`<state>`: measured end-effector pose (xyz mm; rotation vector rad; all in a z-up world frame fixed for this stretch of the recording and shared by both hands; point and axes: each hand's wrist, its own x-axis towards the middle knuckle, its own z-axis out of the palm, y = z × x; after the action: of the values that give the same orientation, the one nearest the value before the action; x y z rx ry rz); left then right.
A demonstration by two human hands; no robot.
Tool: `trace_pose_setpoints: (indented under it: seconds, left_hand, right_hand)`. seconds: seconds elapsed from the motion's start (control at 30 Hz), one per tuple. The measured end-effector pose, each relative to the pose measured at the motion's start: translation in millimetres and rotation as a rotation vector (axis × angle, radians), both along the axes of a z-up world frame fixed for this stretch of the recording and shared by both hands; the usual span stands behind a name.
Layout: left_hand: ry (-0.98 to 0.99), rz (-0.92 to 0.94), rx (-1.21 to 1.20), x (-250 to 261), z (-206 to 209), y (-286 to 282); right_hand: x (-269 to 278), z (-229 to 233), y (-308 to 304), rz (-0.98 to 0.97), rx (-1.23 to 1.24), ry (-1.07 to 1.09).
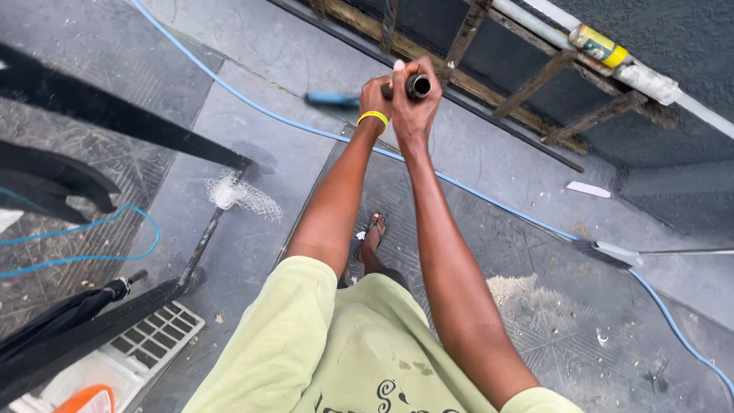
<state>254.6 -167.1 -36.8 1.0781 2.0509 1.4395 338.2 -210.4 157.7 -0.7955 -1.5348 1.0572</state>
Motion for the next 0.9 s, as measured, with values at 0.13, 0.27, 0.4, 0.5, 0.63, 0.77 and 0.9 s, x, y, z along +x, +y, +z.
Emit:
trace_pose_setpoints:
  seconds: [0.13,0.27,0.4,0.5,0.63,0.77,0.9]
  left_hand:
    - [0.051,-0.051,0.103,-14,-10,5]
    - [0.381,-0.108,0.245,-21,40,3]
    - [0.281,-0.123,0.051,-12,94,-13]
    - [0.272,-0.103,-0.035,-16,112,-25]
    - [0.150,-0.104,-0.215,-27,89,-45]
    - [0.028,0.102,-0.315,-35,42,-30]
    - [-0.058,0.044,-0.136,-41,-8,-13]
  right_hand:
    - [13,-14,-17,-0.011,0.104,-0.110]
    - [8,14,-2,-0.023,0.097,-0.016]
    - [-9,47,9,-0.079,0.075,0.100]
    - [-27,53,8,-0.100,0.026,0.157]
    - [-45,31,13,-0.130,-0.058,0.090]
    - [-54,0,4,-0.079,-0.097,0.098]
    - [-46,-17,5,-0.056,-0.052,0.041]
